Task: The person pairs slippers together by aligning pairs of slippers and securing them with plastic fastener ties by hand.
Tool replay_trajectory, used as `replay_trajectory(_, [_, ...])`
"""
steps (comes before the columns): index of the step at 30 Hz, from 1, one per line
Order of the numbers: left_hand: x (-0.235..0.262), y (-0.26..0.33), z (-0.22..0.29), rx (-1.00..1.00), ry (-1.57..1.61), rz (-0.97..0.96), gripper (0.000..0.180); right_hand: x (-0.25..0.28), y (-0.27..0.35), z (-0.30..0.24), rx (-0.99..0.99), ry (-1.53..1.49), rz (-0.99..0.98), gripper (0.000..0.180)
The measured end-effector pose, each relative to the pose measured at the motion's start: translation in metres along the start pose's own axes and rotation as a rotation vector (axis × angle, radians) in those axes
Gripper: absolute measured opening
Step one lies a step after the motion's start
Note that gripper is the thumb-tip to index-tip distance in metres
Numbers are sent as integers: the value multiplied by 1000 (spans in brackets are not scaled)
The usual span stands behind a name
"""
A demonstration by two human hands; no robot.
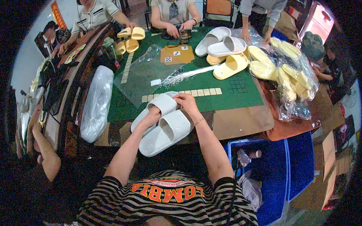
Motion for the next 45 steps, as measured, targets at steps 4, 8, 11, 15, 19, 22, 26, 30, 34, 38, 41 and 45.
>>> replay_trajectory(4, [-1,7,-24,29,-77,47,39,-9,3,-8,26,-134,-1,10])
replay_trajectory(8, [1,7,-15,75,-86,5,43,-6,10,-10,-49,-162,42,9])
replay_trajectory(11, [8,9,-6,74,56,53,47,-3,7,-10,-1,-180,79,9])
replay_trajectory(15, [21,4,23,275,145,16,31,17,12,-8,109,-581,146,11])
replay_trajectory(19, [24,18,21,217,260,118,28,39,24,-3,197,-620,330,12])
replay_trajectory(22, [24,19,23,247,356,104,23,84,45,-11,308,-713,549,11])
replay_trajectory(26, [25,12,28,177,270,4,25,180,109,-36,795,-886,528,9])
replay_trajectory(30, [34,26,50,117,111,-70,23,200,199,-100,909,-562,908,12])
replay_trajectory(34, [50,62,76,54,95,205,19,138,190,-125,642,-45,1088,10])
replay_trajectory(38, [47,105,82,210,49,474,19,54,128,-78,212,353,581,12])
replay_trajectory(41, [27,103,97,208,-245,377,25,13,111,-43,104,471,398,12])
replay_trajectory(45, [16,80,109,197,-260,345,33,-18,102,-38,50,611,285,13])
Point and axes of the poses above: each hand's wrist, its own y-axis away from the middle knuckle, its own x-axis out of the back of the hand, z = x × y, the point moved 6 cm from there along -y, towards the middle knuckle, and after that the axes turned 15 degrees about -z, right-handed, at the moved point
